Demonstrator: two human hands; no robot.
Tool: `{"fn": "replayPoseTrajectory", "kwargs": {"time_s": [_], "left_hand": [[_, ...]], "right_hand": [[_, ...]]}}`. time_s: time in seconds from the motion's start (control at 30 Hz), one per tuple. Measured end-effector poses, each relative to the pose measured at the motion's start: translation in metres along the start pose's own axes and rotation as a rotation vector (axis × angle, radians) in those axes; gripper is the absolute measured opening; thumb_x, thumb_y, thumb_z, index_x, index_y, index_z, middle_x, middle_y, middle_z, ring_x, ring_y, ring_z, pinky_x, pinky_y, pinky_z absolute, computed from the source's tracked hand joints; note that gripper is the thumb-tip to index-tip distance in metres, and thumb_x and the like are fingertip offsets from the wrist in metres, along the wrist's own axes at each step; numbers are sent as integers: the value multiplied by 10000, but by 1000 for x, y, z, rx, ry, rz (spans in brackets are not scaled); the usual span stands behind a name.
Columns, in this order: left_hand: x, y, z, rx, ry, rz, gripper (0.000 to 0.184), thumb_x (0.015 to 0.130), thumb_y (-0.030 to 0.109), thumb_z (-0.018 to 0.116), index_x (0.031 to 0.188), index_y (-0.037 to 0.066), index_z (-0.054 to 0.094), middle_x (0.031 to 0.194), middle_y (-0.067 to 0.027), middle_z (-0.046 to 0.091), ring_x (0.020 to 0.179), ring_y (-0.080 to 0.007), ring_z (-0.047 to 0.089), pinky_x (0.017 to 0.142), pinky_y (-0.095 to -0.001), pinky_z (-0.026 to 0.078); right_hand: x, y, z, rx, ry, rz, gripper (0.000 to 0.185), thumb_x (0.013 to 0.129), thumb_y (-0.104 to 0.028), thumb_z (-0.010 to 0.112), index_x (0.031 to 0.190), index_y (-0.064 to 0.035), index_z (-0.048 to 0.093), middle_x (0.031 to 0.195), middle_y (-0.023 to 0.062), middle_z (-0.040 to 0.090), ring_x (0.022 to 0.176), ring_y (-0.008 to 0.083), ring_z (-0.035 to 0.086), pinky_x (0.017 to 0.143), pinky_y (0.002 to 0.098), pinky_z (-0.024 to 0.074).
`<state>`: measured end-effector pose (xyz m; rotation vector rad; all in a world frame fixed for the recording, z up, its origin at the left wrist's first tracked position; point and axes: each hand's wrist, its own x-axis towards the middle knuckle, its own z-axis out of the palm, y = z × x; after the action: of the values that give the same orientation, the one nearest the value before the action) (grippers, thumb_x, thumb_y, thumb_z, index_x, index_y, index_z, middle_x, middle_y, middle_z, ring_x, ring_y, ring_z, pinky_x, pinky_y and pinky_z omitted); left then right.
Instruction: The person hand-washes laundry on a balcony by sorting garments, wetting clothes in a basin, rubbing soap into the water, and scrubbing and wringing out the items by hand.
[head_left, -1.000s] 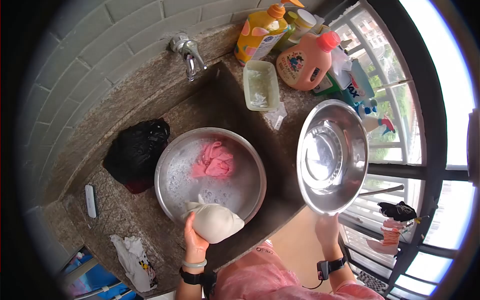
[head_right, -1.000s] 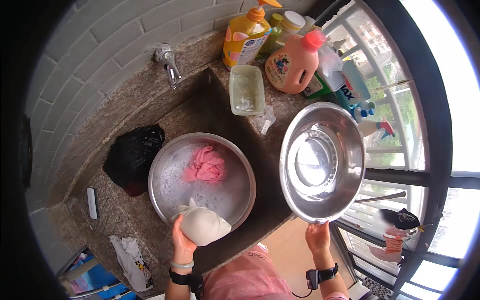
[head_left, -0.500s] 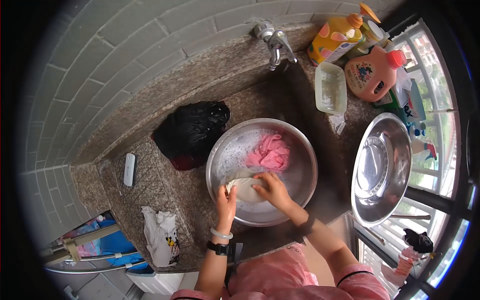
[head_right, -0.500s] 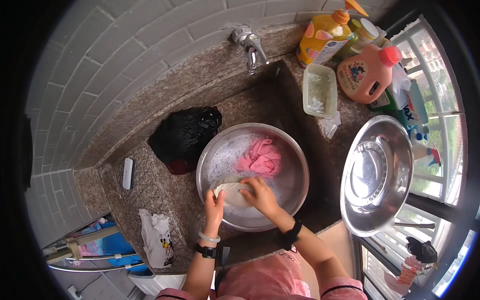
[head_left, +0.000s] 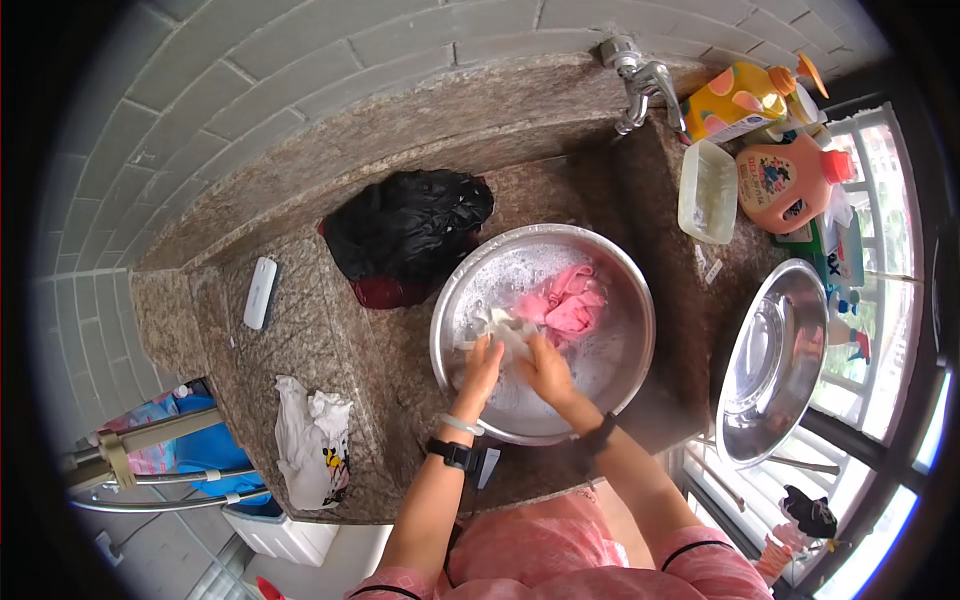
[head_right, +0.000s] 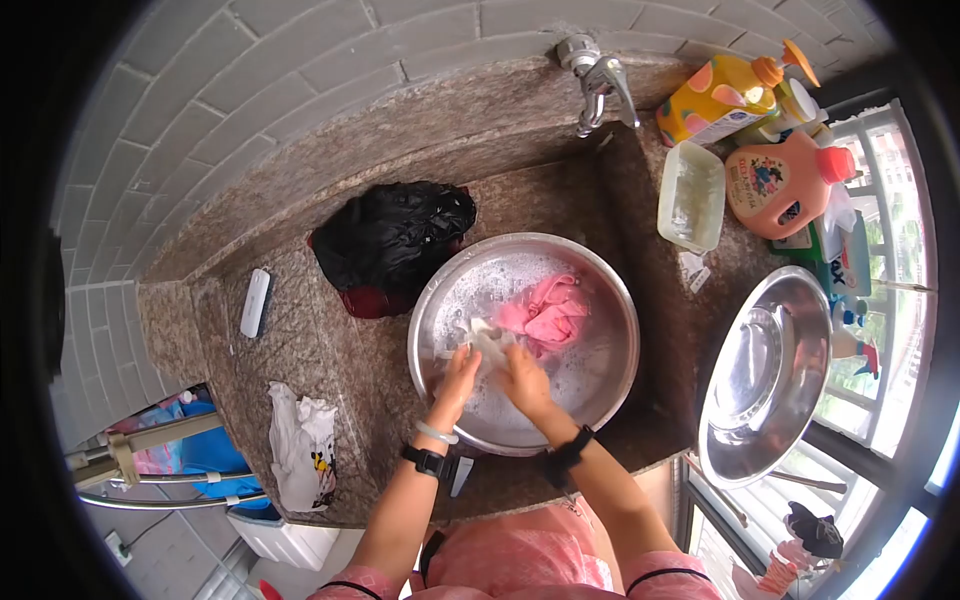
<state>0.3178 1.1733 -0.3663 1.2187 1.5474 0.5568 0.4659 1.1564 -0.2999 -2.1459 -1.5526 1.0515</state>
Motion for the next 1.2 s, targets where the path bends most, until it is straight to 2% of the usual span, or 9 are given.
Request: {"fn": "replayPoseTrajectory", "kwargs": {"time_s": [0.13,0.17,0.23,0.4,0.53,0.77,0.93,1.07,1.2], "left_hand": [[-29,71,-40,-1063,-326,-772,535,860,456,528,1280,133,458,1243,-38,463,1023,-172,502,819,-296,442],[-35,82,-41,-1153,-363,-538,453,905,382,480,1274,121,456,1193,-44,494,1005,-159,507,864,-271,414],[-54,88,-52,-375,-220,256,359,940,301,424,1207,71,495,1106,-40,529,948,-158,517,824,-283,436],[-67,41,-19,-1221,-239,-150,335,943,296,402,1131,48,524,1055,-41,542,959,-164,518,833,-298,437],[-61,103,-30,-1284,-156,-587,377,941,356,386,1163,68,487,1076,-47,532,972,-151,523,842,-319,441],[-83,105,-37,-1167,-78,-599,411,933,362,428,1247,96,424,1217,-59,487,1138,-190,455,954,-429,359],[-90,105,-53,-1058,-71,-651,693,876,399,530,1398,194,122,1461,-84,67,1337,-331,83,980,-623,173],[-78,109,-44,-1068,-89,-731,729,863,414,542,1410,206,108,1453,-82,74,1331,-349,99,936,-689,168],[-56,81,-39,-1172,-62,-774,515,852,385,568,1266,135,391,1215,-70,426,1104,-234,425,874,-477,380]], "right_hand": [[-54,-86,-48,19,-66,-294,296,776,-207,641,1004,-74,506,815,125,551,658,331,587,547,397,475],[-62,-103,-53,3,-25,-369,232,773,-245,649,888,-80,533,750,102,530,610,293,579,517,372,469],[-69,-118,-55,28,12,-487,233,769,-281,655,740,-85,532,706,83,517,575,262,563,493,361,453],[-45,-125,-59,110,247,-592,224,705,-183,655,562,-87,512,559,61,501,504,246,526,496,351,439],[-19,-94,-41,131,314,-448,188,725,-190,627,583,-97,544,558,85,541,516,266,558,499,369,448],[7,-28,-2,84,168,-26,292,828,-364,573,734,-89,595,684,113,603,626,298,597,598,402,461],[-4,-17,-2,-124,304,65,483,798,-404,620,1116,-74,470,864,127,556,848,291,569,719,400,445],[-14,-17,16,-109,175,98,514,741,-344,669,1143,-89,476,981,168,551,915,349,557,791,427,450],[-31,-67,-6,79,-36,-246,332,744,-201,642,1039,-101,530,917,130,557,787,345,587,645,403,486]]}}
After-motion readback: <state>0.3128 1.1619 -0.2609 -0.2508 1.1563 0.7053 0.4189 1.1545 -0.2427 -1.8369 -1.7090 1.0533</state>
